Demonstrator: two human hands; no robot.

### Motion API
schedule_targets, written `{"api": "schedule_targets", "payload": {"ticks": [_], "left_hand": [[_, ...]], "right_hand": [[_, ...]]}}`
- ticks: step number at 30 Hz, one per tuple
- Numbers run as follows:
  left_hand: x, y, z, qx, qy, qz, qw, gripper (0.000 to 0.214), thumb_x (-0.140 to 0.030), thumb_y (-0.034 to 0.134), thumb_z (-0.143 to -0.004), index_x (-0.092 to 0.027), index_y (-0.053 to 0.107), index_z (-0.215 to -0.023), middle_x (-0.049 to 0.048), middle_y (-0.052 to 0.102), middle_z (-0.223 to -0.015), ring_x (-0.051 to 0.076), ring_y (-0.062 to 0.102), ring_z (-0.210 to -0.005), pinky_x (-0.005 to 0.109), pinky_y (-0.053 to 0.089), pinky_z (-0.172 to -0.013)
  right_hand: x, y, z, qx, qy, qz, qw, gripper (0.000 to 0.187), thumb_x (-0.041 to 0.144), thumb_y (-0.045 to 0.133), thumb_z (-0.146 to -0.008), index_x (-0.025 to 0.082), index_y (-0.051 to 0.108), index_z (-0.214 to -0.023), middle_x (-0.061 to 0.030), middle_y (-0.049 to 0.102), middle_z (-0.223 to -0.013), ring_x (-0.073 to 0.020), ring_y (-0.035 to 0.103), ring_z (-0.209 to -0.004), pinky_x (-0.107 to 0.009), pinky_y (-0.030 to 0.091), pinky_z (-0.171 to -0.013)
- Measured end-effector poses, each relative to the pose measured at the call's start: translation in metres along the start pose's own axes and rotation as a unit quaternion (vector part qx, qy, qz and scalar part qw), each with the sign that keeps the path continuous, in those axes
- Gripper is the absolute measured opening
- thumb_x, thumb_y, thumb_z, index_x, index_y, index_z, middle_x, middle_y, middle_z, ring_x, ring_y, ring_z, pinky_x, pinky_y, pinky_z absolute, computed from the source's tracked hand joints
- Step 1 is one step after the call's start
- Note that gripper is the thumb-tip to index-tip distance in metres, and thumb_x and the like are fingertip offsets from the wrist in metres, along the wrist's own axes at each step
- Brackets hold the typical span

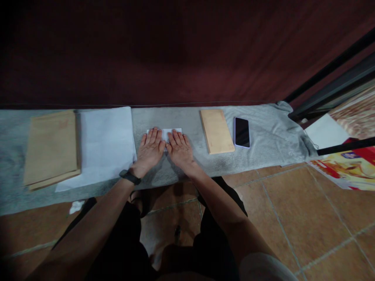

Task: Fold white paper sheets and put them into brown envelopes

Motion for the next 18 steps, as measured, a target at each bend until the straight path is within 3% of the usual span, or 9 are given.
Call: {"api": "schedule_targets", "payload": {"ticks": [9, 18], "left_hand": [[0.012, -0.005, -0.001, -0.01, -0.031, 0.001, 0.999, 0.066, -0.038, 0.021, -0.103, -0.005, 0.028, -0.16, 0.0142, 0.023, -0.17, 0.028, 0.016, -0.159, 0.048, 0.011, -0.129], [0.026, -0.006, 0.0, -0.026, -0.045, 0.034, 0.998, 0.069, -0.038, 0.022, -0.101, -0.002, 0.027, -0.159, 0.0175, 0.021, -0.17, 0.029, 0.016, -0.159, 0.05, 0.013, -0.129]], "right_hand": [[-0.02, -0.008, -0.002, -0.022, 0.04, 0.018, 0.999, 0.057, 0.04, 0.03, -0.109, 0.014, 0.036, -0.159, -0.0116, 0.031, -0.167, -0.0286, 0.031, -0.154, -0.05, 0.022, -0.127], [-0.036, -0.01, -0.001, -0.01, 0.066, 0.014, 0.998, 0.057, 0.039, 0.029, -0.109, 0.014, 0.035, -0.16, -0.0107, 0.028, -0.169, -0.0308, 0.026, -0.156, -0.053, 0.022, -0.126]]}}
Point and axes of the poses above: each hand's wrist, its own z-axis away from the middle knuckle, its own y-axis out of the palm, x = y × z, the point moved 7 cm from there along -z, towards the middle knuckle
